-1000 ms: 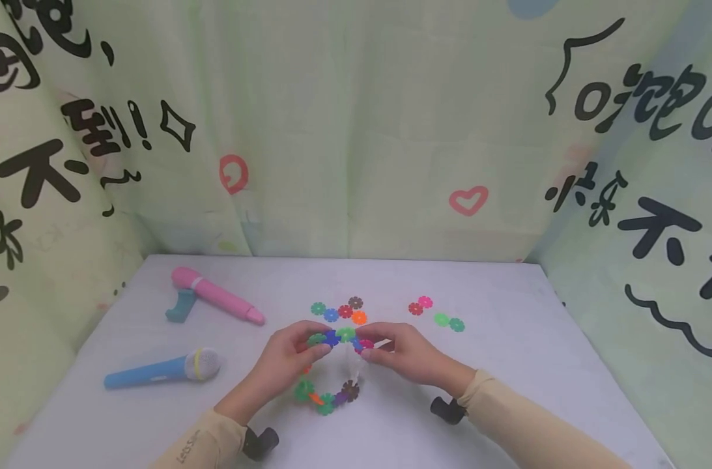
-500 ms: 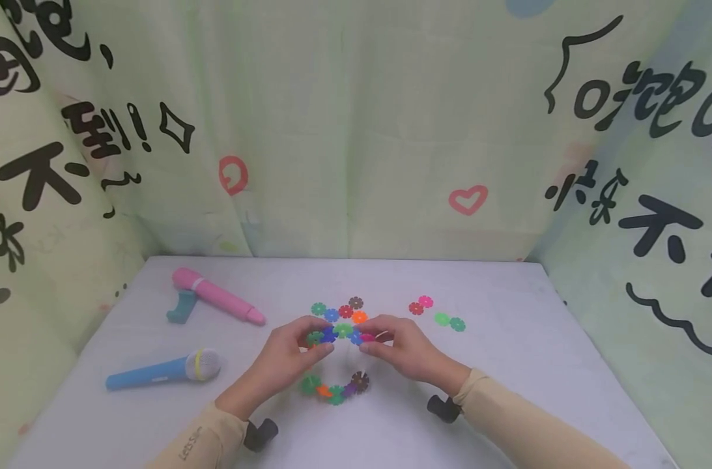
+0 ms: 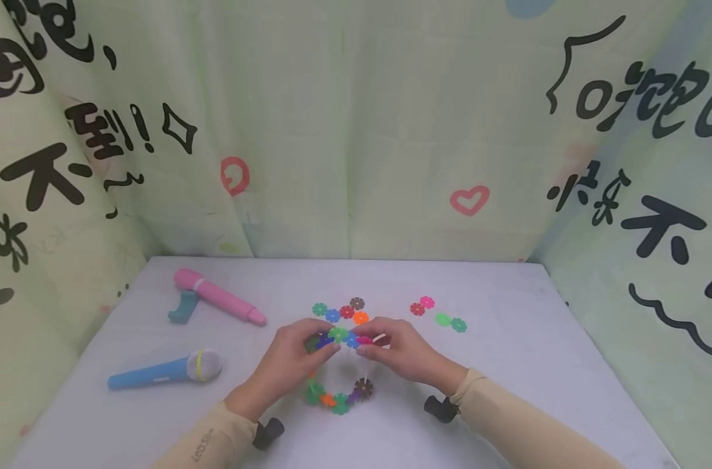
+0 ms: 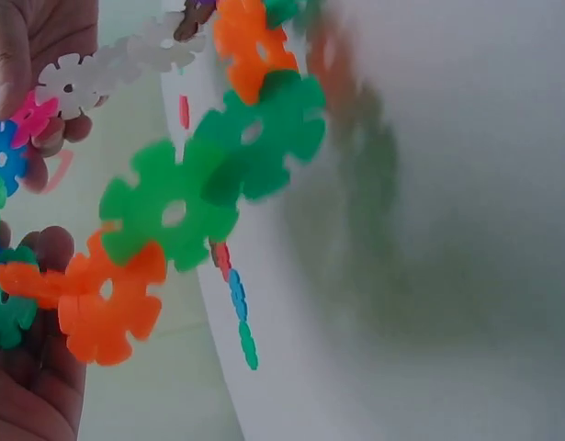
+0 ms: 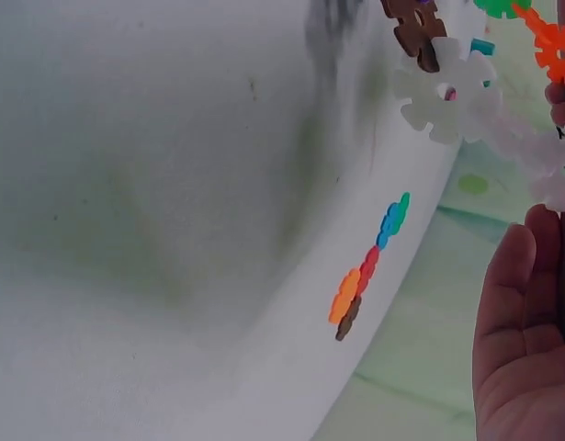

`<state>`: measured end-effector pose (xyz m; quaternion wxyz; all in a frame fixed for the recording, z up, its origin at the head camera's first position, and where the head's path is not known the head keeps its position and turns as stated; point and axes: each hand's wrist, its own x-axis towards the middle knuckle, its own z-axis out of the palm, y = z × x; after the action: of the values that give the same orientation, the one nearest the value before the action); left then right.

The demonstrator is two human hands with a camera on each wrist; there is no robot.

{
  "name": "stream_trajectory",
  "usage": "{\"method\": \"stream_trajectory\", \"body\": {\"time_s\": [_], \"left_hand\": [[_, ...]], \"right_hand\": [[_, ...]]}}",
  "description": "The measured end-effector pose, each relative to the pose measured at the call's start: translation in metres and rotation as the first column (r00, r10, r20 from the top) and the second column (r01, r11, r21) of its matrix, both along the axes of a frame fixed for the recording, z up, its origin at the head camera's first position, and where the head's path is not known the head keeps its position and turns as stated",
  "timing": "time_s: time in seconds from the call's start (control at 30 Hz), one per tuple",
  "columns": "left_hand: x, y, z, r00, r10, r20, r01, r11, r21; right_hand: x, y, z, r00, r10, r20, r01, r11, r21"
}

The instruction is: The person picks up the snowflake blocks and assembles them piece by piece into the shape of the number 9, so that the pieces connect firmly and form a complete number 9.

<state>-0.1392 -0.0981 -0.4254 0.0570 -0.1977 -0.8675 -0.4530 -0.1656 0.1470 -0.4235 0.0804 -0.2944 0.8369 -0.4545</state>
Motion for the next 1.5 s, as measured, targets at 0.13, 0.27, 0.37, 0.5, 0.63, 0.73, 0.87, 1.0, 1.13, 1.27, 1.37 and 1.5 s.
{"method": "stream_trajectory", "body": {"time_s": [0.13, 0.27, 0.37, 0.5, 0.63, 0.73, 0.87, 1.0, 1.13, 1.27, 1.37, 1.5], "left_hand": [[0.001, 0.001, 0.0, 1.0, 0.024, 0.001, -0.024, 1.0, -0.019], [0.001, 0.0, 0.0, 0.997, 0.044, 0.061, -0.043, 0.999, -0.016], [0.001, -0.002, -0.002, 0.993, 0.039, 0.109, -0.04, 0.999, 0.005], [-0.001, -0.006, -0.005, 0.986, 0.048, 0.162, -0.052, 0.998, 0.021], [-0.003, -0.01, -0.009, 0.978, 0.057, 0.201, -0.064, 0.998, 0.029], [-0.005, -0.011, -0.011, 0.974, 0.055, 0.221, -0.062, 0.998, 0.025], [-0.004, -0.012, -0.011, 0.971, 0.053, 0.235, -0.062, 0.998, 0.03], [-0.004, -0.013, -0.01, 0.969, 0.049, 0.242, -0.062, 0.997, 0.046], [-0.004, -0.014, -0.01, 0.964, 0.048, 0.261, -0.06, 0.997, 0.04], [-0.005, -0.013, -0.012, 0.963, 0.038, 0.268, -0.049, 0.998, 0.034], [-0.006, -0.013, -0.014, 0.963, 0.027, 0.269, -0.04, 0.998, 0.045], [-0.006, -0.013, -0.015, 0.958, 0.011, 0.286, -0.03, 0.997, 0.064]], "right_hand": [[0.0, 0.003, 0.001, 1.0, 0.001, 0.02, -0.001, 1.0, 0.026], [-0.003, 0.015, 0.001, 0.999, -0.029, 0.037, 0.026, 0.996, 0.088], [-0.01, 0.033, -0.004, 0.995, -0.085, 0.046, 0.079, 0.988, 0.132], [-0.023, 0.061, -0.016, 0.98, -0.198, 0.034, 0.189, 0.967, 0.172], [-0.039, 0.084, -0.028, 0.959, -0.283, -0.005, 0.278, 0.937, 0.213], [-0.045, 0.097, -0.032, 0.944, -0.327, -0.049, 0.328, 0.908, 0.261], [-0.045, 0.113, -0.033, 0.926, -0.355, -0.126, 0.377, 0.861, 0.341], [-0.045, 0.129, -0.033, 0.914, -0.362, -0.182, 0.405, 0.838, 0.367], [-0.047, 0.142, -0.037, 0.906, -0.374, -0.197, 0.422, 0.83, 0.365], [-0.048, 0.148, -0.037, 0.898, -0.406, -0.172, 0.44, 0.794, 0.419], [-0.049, 0.153, -0.035, 0.894, -0.419, -0.157, 0.441, 0.768, 0.464], [-0.05, 0.16, -0.033, 0.899, -0.409, -0.157, 0.43, 0.758, 0.491]]}}
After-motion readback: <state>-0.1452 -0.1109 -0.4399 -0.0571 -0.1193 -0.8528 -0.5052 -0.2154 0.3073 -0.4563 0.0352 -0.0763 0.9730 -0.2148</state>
